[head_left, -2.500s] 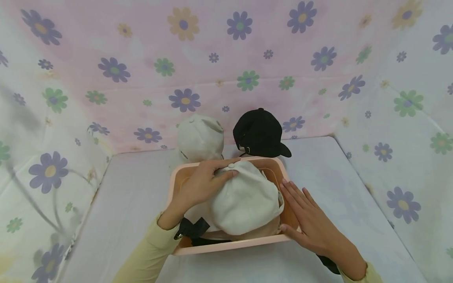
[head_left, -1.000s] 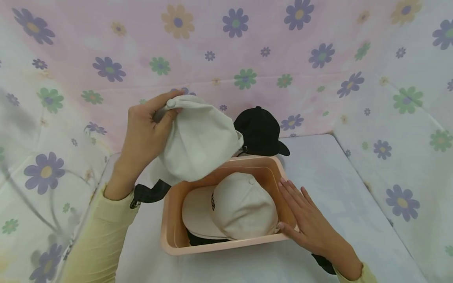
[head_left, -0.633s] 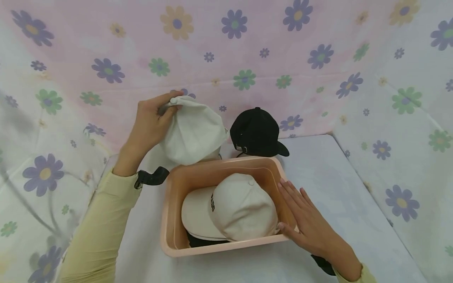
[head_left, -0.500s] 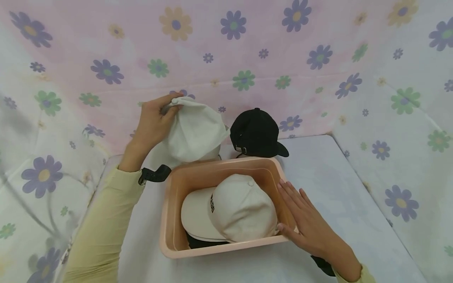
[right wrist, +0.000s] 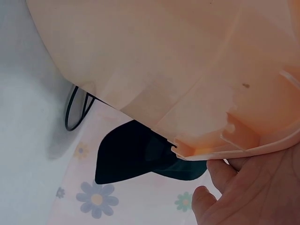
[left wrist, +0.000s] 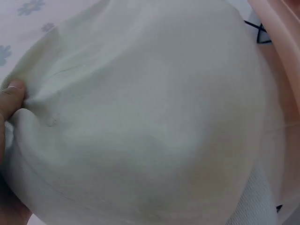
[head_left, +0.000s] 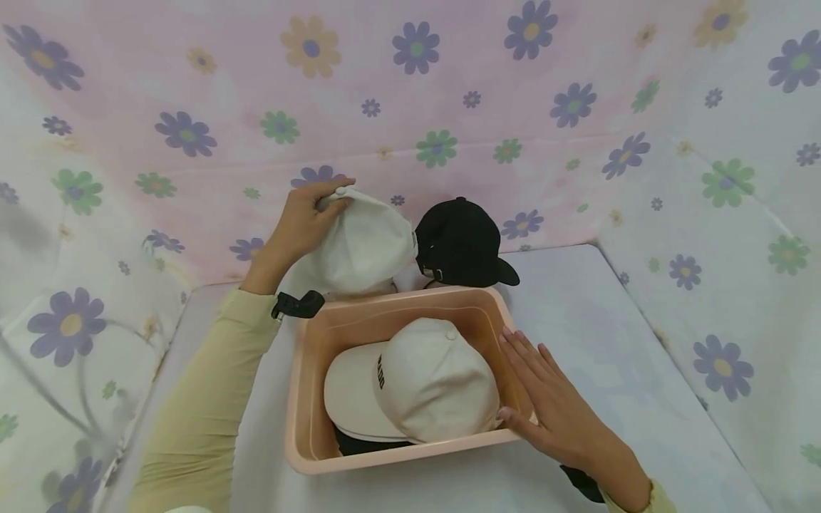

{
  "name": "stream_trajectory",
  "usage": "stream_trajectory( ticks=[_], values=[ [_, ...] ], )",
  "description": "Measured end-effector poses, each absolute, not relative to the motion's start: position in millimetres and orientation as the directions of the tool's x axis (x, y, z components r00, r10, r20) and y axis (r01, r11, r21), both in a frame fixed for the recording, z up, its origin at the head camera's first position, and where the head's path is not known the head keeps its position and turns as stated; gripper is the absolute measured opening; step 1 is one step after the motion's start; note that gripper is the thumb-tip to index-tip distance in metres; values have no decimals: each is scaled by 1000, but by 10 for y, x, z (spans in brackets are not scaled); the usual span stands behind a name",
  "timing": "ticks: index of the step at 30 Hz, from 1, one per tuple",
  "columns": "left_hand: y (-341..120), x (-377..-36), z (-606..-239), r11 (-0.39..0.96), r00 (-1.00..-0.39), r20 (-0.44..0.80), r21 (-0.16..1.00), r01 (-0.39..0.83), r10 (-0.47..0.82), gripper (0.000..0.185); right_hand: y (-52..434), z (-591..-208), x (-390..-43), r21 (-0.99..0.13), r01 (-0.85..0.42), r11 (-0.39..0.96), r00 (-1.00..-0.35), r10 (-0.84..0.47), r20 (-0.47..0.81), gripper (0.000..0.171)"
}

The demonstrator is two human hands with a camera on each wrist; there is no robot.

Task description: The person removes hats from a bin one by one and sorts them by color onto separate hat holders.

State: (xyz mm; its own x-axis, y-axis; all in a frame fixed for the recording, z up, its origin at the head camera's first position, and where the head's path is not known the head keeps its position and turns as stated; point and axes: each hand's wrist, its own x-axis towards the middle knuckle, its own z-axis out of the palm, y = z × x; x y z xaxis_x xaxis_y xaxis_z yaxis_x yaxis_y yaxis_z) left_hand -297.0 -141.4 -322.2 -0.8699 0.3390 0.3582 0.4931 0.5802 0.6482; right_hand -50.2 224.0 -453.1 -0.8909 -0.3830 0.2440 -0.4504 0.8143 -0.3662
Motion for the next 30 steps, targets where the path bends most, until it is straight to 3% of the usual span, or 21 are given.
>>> stream_trajectory(
  ticks=[15, 23, 30],
  values=[
    [-1483, -3077, -3505, 585, -885, 181, 690, 426, 430, 50, 2232, -4525, -517, -366, -471, 803, -880, -399, 258, 89],
    [-1567, -3093, -3549, 603, -867, 1, 718, 347, 498, 80, 2231, -4545, -525, -361, -479, 800, -875, -405, 264, 88],
    [-1604, -3084, -3579, 635, -878, -54, 712, 300, 475, 105, 2241, -4543, -529, -361, -485, 797, -871, -405, 277, 88]
  ],
)
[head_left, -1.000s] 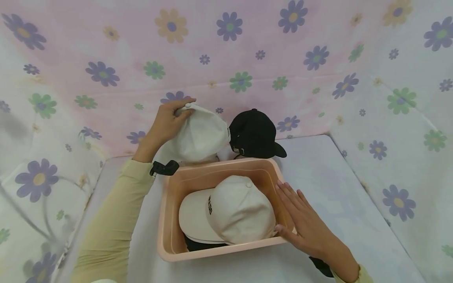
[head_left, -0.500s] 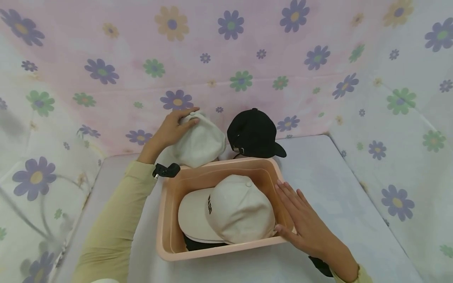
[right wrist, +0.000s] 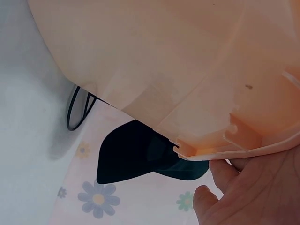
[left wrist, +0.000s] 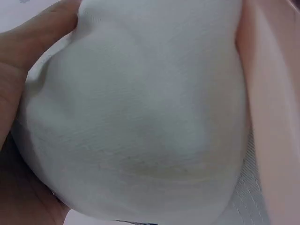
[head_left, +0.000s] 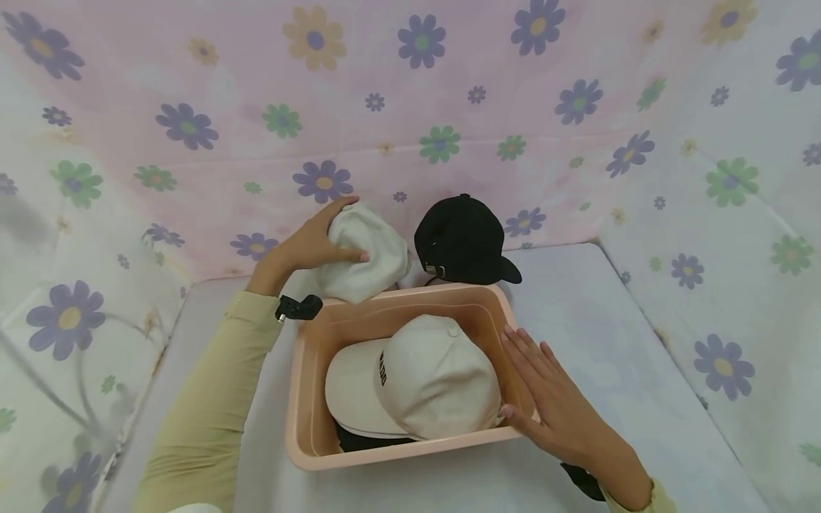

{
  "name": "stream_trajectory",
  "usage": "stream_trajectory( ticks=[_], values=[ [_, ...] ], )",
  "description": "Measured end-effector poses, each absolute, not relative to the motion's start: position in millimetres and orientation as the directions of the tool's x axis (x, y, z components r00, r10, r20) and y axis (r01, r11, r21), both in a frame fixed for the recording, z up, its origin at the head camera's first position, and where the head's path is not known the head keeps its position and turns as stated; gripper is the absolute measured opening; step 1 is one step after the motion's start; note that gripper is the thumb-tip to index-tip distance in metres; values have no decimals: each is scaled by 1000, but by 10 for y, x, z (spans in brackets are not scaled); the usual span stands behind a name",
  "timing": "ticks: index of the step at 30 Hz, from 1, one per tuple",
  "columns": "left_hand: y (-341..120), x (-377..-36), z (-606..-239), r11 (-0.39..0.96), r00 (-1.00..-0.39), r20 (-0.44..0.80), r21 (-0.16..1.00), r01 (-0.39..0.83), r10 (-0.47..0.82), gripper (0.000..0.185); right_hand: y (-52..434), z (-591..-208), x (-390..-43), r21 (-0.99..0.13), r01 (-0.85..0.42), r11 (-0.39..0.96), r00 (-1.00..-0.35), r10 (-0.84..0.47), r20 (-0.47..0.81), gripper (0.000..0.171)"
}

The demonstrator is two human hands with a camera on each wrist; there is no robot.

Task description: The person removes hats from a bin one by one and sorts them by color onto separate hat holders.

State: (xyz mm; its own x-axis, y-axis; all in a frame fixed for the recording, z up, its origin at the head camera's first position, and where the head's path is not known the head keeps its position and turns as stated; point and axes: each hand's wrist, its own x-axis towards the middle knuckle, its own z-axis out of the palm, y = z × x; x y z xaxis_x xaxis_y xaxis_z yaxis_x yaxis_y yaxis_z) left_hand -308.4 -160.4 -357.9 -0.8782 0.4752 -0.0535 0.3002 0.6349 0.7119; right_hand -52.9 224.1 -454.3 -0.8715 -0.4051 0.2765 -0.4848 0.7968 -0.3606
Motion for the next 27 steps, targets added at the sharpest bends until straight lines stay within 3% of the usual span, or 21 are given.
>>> stream_trajectory(
  ticks=[7, 16, 22, 27],
  values=[
    [-1674, -3048, -3654, 671, -894, -59, 683, 288, 444, 115, 2235, -4552, -533, -371, -482, 794, -873, -401, 276, 87],
    [-1787, -2893, -3632, 684, -903, 9, 650, 331, 429, 114, 2227, -4558, -525, -383, -477, 791, -876, -395, 276, 85],
    [-1969, -2702, -3598, 668, -926, 47, 679, 304, 373, 91, 2232, -4575, -514, -371, -487, 791, -869, -397, 294, 85],
    [-2162, -2619, -3689, 645, -939, 187, 687, 335, 288, 68, 2223, -4579, -506, -375, -484, 791, -871, -394, 293, 85]
  ],
)
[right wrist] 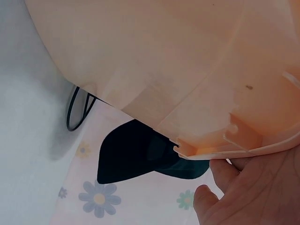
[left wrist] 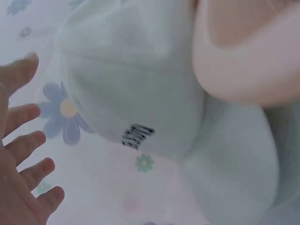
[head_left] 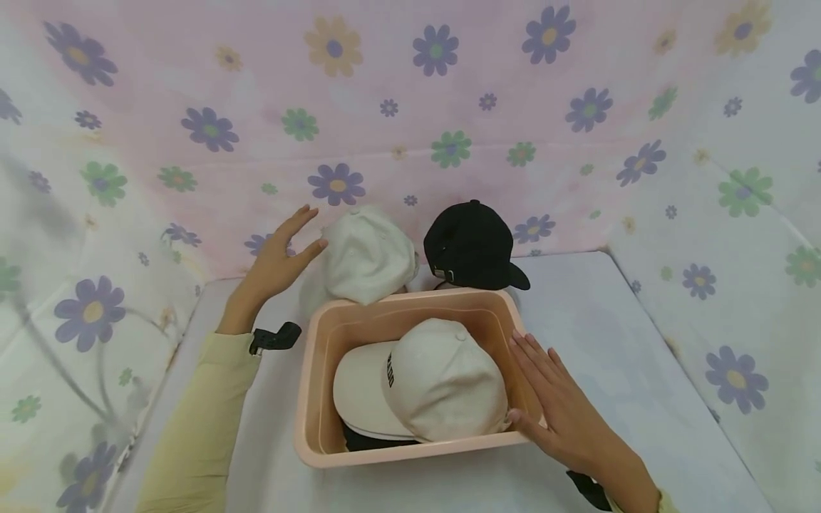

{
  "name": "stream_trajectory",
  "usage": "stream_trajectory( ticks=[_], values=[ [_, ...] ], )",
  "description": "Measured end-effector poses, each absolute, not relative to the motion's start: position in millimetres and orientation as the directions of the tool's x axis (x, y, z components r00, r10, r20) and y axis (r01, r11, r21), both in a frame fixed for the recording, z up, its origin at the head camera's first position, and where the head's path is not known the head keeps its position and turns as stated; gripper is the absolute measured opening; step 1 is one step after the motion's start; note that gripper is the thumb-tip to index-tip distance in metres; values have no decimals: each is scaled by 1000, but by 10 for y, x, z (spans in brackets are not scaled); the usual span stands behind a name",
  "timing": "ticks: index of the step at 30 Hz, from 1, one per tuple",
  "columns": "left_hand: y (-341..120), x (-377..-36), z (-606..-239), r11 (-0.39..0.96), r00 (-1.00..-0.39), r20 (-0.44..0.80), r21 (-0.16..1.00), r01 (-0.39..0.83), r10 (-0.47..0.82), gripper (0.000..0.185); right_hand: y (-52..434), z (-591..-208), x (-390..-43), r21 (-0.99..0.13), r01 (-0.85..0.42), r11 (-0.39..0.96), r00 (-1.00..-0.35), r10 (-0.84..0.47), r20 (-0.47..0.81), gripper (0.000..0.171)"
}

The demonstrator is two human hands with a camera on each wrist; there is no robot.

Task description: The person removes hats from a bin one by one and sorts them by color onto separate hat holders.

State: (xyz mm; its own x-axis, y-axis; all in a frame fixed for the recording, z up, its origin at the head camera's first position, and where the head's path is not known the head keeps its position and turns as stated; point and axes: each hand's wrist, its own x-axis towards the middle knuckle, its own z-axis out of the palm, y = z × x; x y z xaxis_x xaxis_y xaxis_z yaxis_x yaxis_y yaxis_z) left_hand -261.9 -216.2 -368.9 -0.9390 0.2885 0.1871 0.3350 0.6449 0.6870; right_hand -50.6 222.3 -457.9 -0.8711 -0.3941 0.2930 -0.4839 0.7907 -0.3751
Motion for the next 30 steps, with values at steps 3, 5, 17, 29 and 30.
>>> stream_trajectory(
  ticks=[3, 5, 17, 29, 30],
  values=[
    [-2250, -2566, -3792, 638, -945, 242, 697, 326, 219, 61, 2220, -4575, -495, -392, -477, 787, -876, -389, 284, 86],
    [-2291, -2515, -3865, 622, -955, 247, 725, 295, 165, 59, 2220, -4575, -486, -399, -472, 786, -879, -386, 279, 85],
    [-2429, -2343, -4348, 389, -997, -71, 919, -68, -7, 67, 2227, -4598, -477, -407, -477, 779, -874, -373, 311, 84],
    [-2313, -2258, -4601, 239, -994, -90, 966, -102, -61, 55, 2211, -4594, -496, -413, -492, 766, -865, -376, 333, 84],
    [-2304, -2254, -4616, 251, -993, -95, 962, -109, -67, 55, 2212, -4594, -497, -411, -488, 770, -867, -375, 328, 84]
  ],
)
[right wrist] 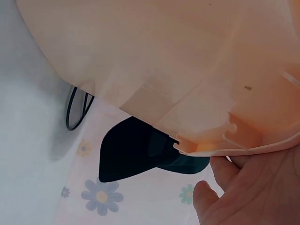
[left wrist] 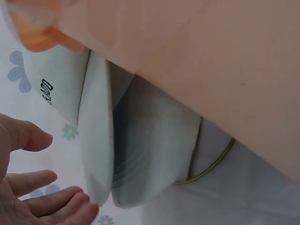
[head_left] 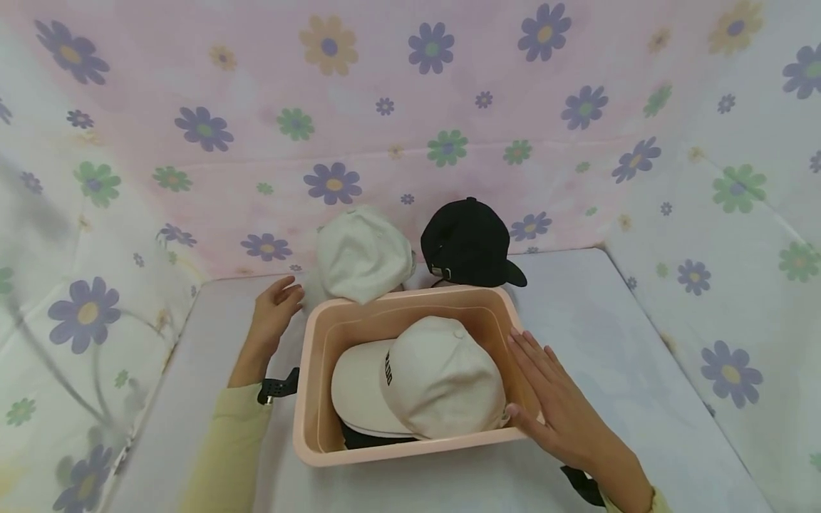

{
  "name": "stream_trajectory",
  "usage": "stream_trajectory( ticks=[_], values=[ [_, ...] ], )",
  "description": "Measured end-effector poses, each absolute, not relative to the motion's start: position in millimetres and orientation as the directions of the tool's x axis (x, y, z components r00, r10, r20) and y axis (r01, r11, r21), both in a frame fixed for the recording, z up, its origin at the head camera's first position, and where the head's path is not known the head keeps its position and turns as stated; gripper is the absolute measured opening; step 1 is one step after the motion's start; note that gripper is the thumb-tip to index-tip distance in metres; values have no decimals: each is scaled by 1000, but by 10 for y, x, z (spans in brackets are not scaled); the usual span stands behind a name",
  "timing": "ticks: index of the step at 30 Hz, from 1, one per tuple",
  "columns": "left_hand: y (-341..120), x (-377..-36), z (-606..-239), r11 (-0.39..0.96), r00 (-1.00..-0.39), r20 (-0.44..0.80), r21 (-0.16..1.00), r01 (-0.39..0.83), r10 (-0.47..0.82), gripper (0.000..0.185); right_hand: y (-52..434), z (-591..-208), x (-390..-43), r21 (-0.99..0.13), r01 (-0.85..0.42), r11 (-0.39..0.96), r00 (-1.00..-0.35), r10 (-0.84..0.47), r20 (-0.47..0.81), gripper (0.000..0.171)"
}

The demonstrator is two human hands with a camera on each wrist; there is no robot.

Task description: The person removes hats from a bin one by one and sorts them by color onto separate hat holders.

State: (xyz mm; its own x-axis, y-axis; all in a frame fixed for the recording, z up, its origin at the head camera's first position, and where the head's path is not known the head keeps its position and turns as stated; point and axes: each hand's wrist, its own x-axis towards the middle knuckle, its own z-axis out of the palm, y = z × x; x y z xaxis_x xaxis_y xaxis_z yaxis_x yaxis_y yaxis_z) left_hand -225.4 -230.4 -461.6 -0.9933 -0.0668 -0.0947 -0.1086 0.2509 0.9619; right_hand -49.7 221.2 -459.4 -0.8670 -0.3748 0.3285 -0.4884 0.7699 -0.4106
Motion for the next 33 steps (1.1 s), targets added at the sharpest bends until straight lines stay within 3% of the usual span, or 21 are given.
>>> stream_trajectory(
  ticks=[6, 11, 15, 19, 23, 27, 30, 33],
  values=[
    [-2290, -2222, -4690, 209, -985, -142, 965, -160, -95, 57, 2211, -4552, -495, -394, -466, 792, -882, -383, 274, 86],
    [-2308, -2215, -4757, 56, -968, -192, 978, -203, -160, 58, 2222, -4442, -501, -361, -461, 811, -887, -423, 183, 87],
    [-2333, -2232, -4809, -87, -945, -237, 971, -223, -226, 61, 2230, -4225, -528, -373, -425, 825, -894, -447, 30, 87],
    [-2364, -2267, -4825, -223, -921, -299, 944, -245, -250, 61, 2194, -3899, -631, -408, -448, 796, -859, -510, -52, 83],
    [-2397, -2310, -4823, -400, -911, -358, 880, -255, -207, 56, 2070, -3573, -848, -468, -569, 676, -771, -636, 18, 71],
    [-2383, -2343, -4837, -487, -916, -376, 832, -266, -141, 55, 1856, -3332, -1197, -572, -653, 496, -676, -722, 145, 60],
    [-2352, -2368, -4845, -513, -919, -381, 811, -283, -96, 56, 1657, -3256, -1520, -648, -658, 384, -653, -720, 235, 54],
    [-2319, -2383, -4836, -539, -920, -388, 788, -297, -61, 58, 1449, -3273, -1831, -710, -626, 322, -669, -690, 277, 55]
  ],
)
